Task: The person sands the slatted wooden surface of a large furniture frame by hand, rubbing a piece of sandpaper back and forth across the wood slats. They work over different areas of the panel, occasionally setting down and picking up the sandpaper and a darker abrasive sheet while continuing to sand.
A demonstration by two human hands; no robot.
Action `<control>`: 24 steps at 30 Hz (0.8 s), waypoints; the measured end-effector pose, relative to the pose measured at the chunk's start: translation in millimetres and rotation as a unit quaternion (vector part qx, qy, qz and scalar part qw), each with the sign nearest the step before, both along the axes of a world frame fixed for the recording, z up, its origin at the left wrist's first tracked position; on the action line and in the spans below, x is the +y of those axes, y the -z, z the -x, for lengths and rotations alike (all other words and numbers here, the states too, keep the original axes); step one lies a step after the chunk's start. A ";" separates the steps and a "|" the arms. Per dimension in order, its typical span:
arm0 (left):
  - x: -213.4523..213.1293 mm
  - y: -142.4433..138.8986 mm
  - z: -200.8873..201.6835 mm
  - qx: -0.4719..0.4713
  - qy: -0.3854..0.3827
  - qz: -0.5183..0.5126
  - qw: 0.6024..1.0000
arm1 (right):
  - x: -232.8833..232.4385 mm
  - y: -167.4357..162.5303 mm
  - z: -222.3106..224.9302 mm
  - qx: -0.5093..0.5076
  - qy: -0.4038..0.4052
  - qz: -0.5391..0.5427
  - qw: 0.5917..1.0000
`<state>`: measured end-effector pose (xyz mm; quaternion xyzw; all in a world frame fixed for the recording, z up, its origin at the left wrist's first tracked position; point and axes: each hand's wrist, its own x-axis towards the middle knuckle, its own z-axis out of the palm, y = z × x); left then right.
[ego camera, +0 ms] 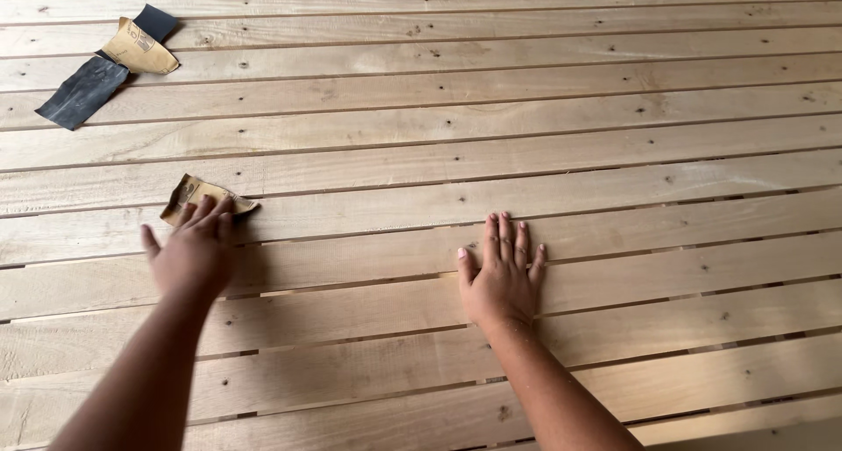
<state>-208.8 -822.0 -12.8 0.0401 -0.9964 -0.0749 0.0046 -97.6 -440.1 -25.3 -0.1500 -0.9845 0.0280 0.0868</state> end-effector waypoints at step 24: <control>13.5 5.5 -6.7 0.146 0.122 -0.083 0.978 | -2.0 -7.5 0.3 -0.027 0.009 0.007 1.000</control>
